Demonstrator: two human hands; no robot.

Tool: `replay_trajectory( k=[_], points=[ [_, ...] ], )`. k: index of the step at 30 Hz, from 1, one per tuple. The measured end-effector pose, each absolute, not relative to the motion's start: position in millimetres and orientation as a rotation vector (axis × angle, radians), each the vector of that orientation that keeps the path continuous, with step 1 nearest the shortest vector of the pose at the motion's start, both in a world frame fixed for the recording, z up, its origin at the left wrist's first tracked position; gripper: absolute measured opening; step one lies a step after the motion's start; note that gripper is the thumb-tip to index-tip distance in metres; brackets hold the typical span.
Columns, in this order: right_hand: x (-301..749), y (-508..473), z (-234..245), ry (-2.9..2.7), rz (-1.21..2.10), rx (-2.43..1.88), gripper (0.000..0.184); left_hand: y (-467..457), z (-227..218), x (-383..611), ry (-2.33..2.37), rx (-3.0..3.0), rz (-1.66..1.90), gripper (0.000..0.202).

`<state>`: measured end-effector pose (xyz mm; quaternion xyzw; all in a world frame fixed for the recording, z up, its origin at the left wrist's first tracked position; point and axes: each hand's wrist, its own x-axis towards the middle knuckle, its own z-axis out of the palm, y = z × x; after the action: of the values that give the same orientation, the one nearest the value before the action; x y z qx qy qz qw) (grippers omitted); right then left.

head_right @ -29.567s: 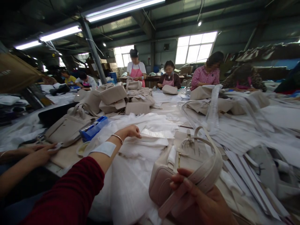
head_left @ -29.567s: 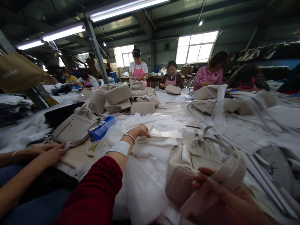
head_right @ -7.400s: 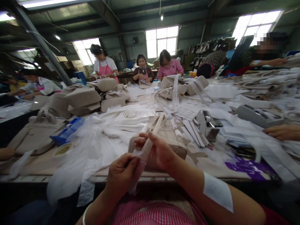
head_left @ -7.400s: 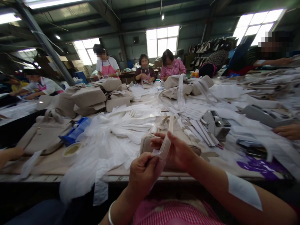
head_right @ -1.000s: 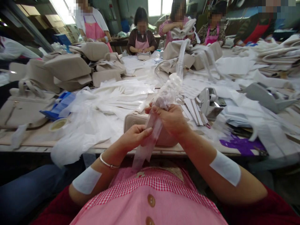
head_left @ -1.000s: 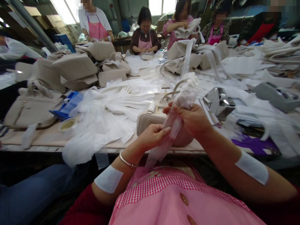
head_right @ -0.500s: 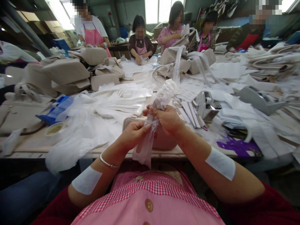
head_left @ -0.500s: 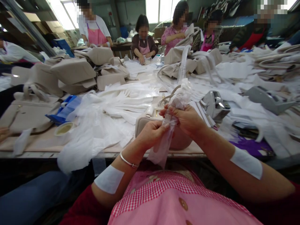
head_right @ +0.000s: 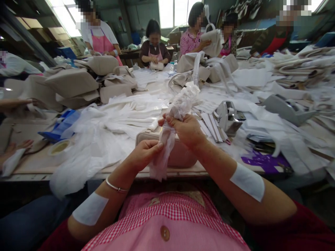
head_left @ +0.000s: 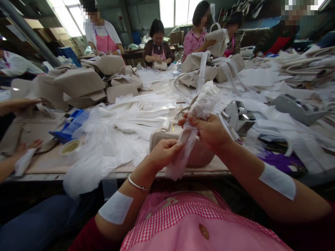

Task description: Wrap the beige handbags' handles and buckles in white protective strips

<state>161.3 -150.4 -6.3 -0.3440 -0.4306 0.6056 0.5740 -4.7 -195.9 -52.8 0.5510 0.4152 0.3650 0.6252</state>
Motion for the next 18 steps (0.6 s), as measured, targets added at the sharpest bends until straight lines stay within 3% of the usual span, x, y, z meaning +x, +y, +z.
replay_trajectory(
  k=[9,18],
  points=[
    [153.2,-163.9,-25.2,-0.996,1.467,-0.828,0.030,-184.1,-47.0,13.3,0.963,1.251,1.063,0.037],
    [168.1,-149.4,-9.4,-1.047,1.341,-0.824,0.030,-200.3,-59.6,-7.4,1.007,1.258,0.695,0.045]
  ],
)
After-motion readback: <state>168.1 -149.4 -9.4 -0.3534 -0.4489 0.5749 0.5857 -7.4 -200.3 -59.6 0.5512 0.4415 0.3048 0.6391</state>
